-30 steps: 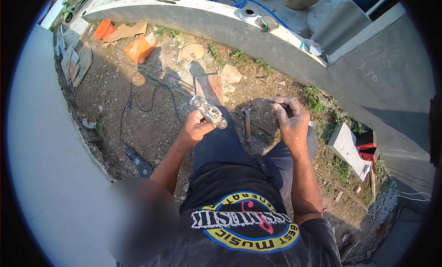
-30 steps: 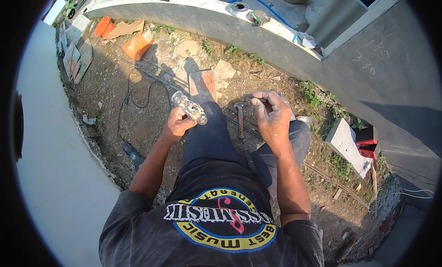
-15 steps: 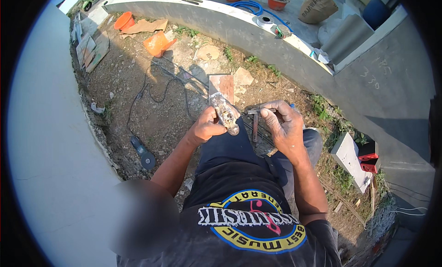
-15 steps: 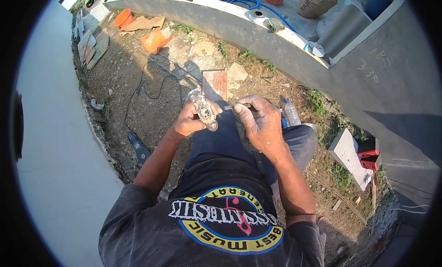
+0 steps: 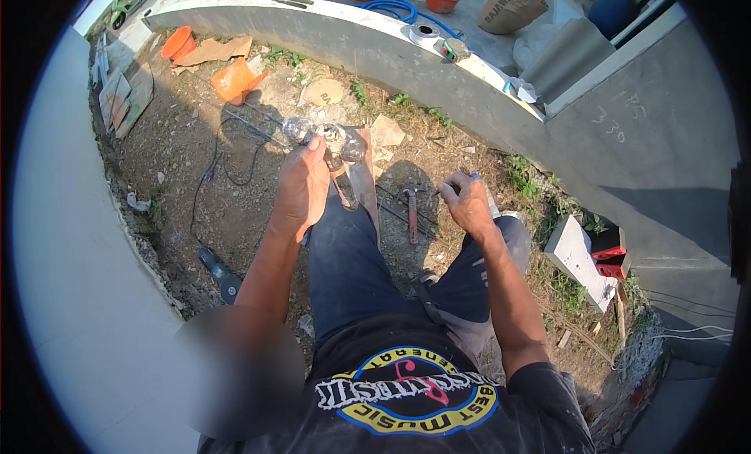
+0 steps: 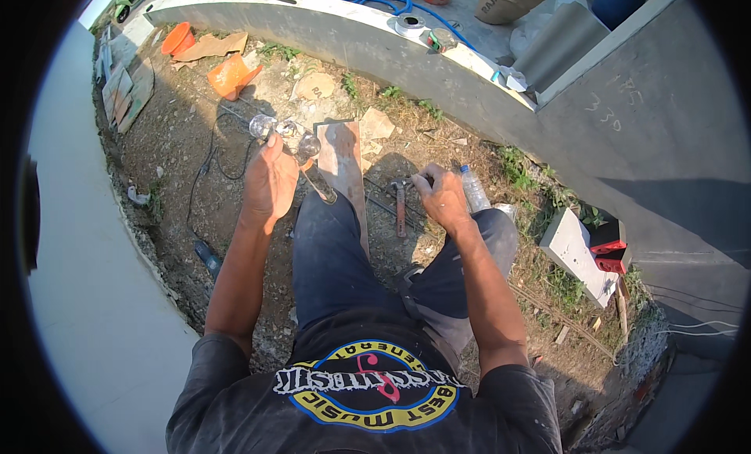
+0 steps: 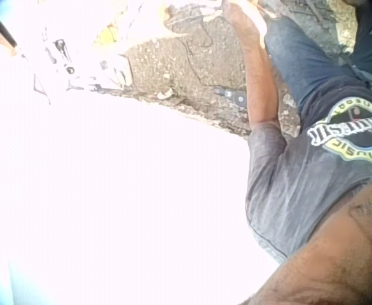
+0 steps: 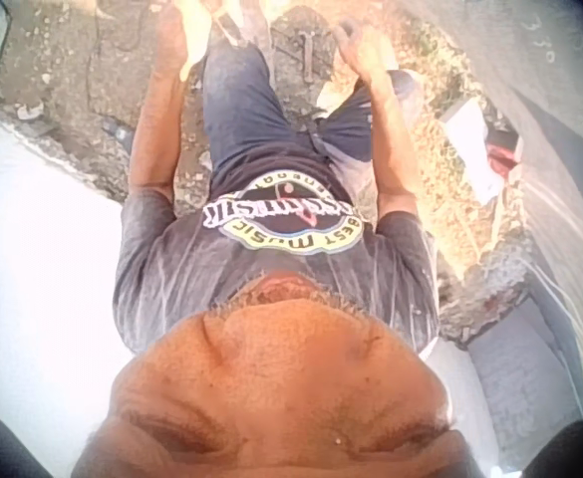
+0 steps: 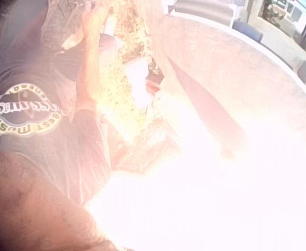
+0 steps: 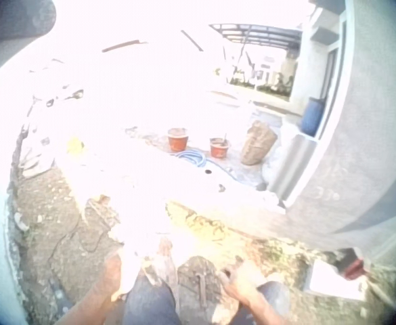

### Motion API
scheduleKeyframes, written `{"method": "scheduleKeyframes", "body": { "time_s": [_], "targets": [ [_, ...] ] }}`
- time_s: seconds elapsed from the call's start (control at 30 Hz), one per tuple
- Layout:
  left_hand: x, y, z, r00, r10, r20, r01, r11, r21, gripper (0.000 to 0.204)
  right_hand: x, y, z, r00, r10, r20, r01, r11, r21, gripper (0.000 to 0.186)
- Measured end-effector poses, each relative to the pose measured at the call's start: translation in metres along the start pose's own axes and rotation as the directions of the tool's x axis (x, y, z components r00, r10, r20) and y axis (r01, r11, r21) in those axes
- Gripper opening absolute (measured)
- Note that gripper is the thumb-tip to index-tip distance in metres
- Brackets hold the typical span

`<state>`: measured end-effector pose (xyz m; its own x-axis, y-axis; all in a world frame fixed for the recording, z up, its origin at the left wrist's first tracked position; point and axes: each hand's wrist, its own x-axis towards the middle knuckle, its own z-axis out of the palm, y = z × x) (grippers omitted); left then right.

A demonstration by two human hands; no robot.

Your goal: Clean and repair a water valve using a hammer and pliers in an outdoor renovation area.

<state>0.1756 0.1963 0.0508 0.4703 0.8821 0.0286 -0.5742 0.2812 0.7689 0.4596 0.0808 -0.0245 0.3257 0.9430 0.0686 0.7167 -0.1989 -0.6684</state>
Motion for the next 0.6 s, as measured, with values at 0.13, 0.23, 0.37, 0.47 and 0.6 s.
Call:
{"method": "scheduleKeyframes", "body": {
  "time_s": [0.13, 0.23, 0.37, 0.47, 0.6],
  "targets": [
    [0.001, -0.015, -0.009, 0.999, -0.031, 0.021, 0.031, 1.000, -0.003, 0.035, -0.001, -0.017, 0.015, 0.994, -0.046, 0.095, 0.028, 0.982, 0.188, 0.020],
    [-0.003, -0.022, 0.001, 0.990, -0.132, 0.054, 0.133, 0.991, -0.014, 0.041, 0.004, -0.057, -0.002, 0.988, -0.013, 0.152, -0.044, 0.928, 0.369, 0.019],
    [-0.003, -0.059, -0.020, 0.945, -0.237, 0.223, 0.235, 0.971, 0.036, 0.047, 0.019, -0.088, -0.007, 0.963, -0.247, 0.110, 0.147, 0.819, 0.555, 0.014],
    [-0.007, -0.061, -0.005, 0.897, -0.308, 0.317, 0.290, 0.951, 0.105, 0.046, 0.026, -0.083, -0.007, 0.953, -0.165, 0.252, 0.012, 0.856, 0.516, 0.016],
    [-0.012, -0.057, 0.001, 0.947, -0.214, 0.242, 0.218, 0.976, 0.008, 0.041, 0.005, -0.089, 0.007, 0.981, -0.028, 0.191, -0.118, 0.697, 0.707, 0.037]
  ]
}}
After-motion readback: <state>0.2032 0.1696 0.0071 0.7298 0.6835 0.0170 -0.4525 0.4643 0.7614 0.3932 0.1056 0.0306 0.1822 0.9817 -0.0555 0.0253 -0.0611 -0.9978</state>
